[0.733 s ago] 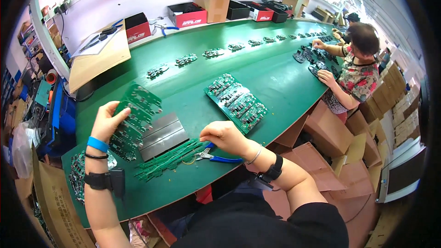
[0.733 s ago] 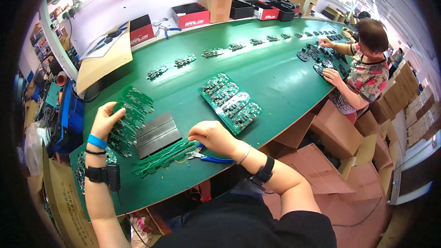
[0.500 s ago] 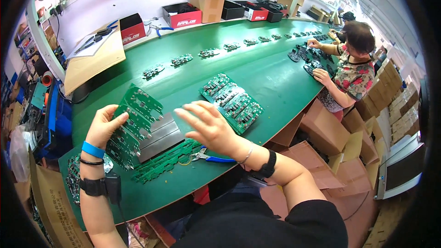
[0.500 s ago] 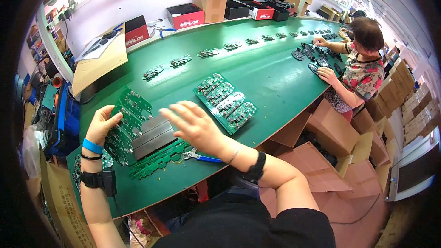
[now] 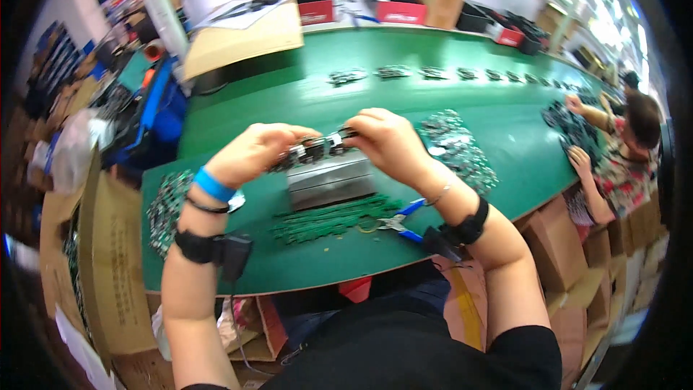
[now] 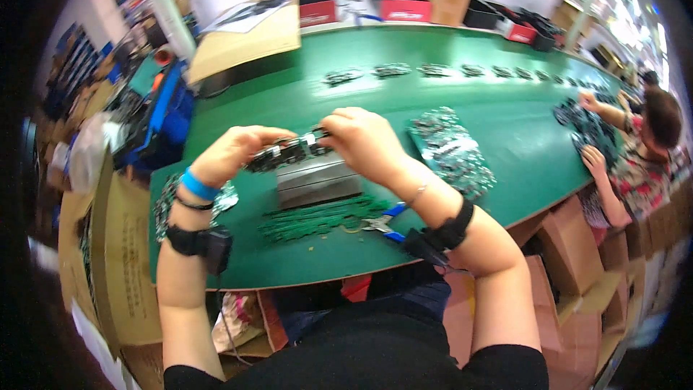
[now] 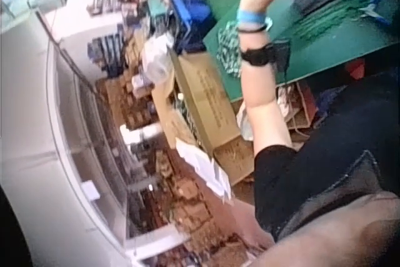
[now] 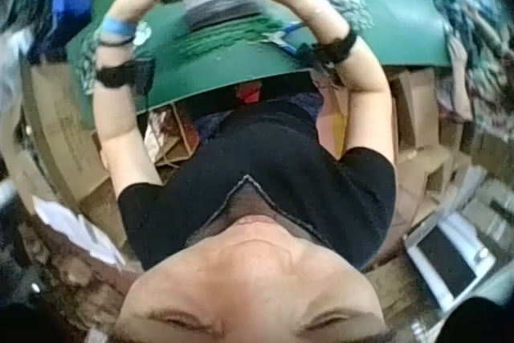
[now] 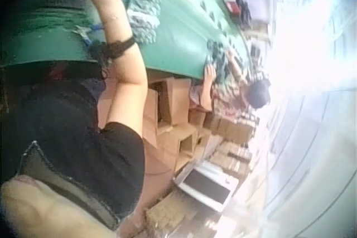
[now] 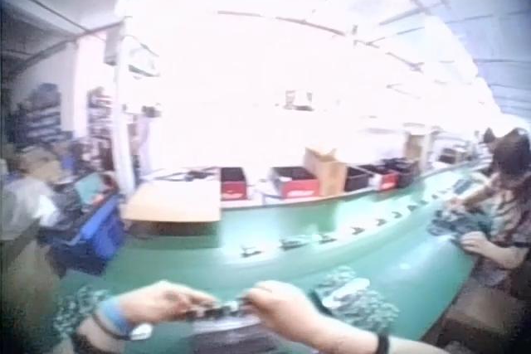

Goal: The worker is using diagonal pliers to snip excess leads or components from printed circuit boards on a factory assembly line.

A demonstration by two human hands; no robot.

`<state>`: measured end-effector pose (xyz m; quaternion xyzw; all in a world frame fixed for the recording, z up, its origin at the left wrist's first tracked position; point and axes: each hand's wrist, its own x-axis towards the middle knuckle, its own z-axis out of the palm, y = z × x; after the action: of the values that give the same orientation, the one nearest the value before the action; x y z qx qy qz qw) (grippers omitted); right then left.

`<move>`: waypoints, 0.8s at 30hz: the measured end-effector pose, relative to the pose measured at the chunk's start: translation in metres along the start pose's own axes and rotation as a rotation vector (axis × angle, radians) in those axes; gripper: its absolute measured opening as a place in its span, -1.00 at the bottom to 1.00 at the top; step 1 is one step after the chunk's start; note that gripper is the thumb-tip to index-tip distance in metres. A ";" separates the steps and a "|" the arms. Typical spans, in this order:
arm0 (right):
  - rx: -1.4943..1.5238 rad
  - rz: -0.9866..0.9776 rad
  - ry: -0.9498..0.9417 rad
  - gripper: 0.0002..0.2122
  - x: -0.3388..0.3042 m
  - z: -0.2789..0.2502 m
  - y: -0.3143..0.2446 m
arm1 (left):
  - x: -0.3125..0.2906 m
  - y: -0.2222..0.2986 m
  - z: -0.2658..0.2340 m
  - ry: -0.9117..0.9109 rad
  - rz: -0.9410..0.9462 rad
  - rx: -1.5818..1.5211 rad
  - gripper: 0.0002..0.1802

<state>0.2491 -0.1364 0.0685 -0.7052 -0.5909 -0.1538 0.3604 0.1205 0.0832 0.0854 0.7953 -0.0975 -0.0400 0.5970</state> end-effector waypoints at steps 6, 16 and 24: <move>0.020 0.097 -0.106 -0.88 -0.008 0.012 0.011 | 0.008 -0.015 0.024 0.203 -0.123 0.070 -0.64; -0.050 0.131 -0.161 -0.86 -0.007 0.017 0.014 | 0.014 -0.029 0.019 0.277 -0.118 0.040 -0.73; -0.065 0.199 -0.251 -0.77 0.007 0.023 0.035 | 0.033 -0.044 0.005 0.309 -0.072 0.161 -0.75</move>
<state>0.2790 -0.1171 0.0461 -0.7852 -0.5532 -0.0470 0.2744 0.1570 0.0834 0.0436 0.8402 0.0211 0.0694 0.5374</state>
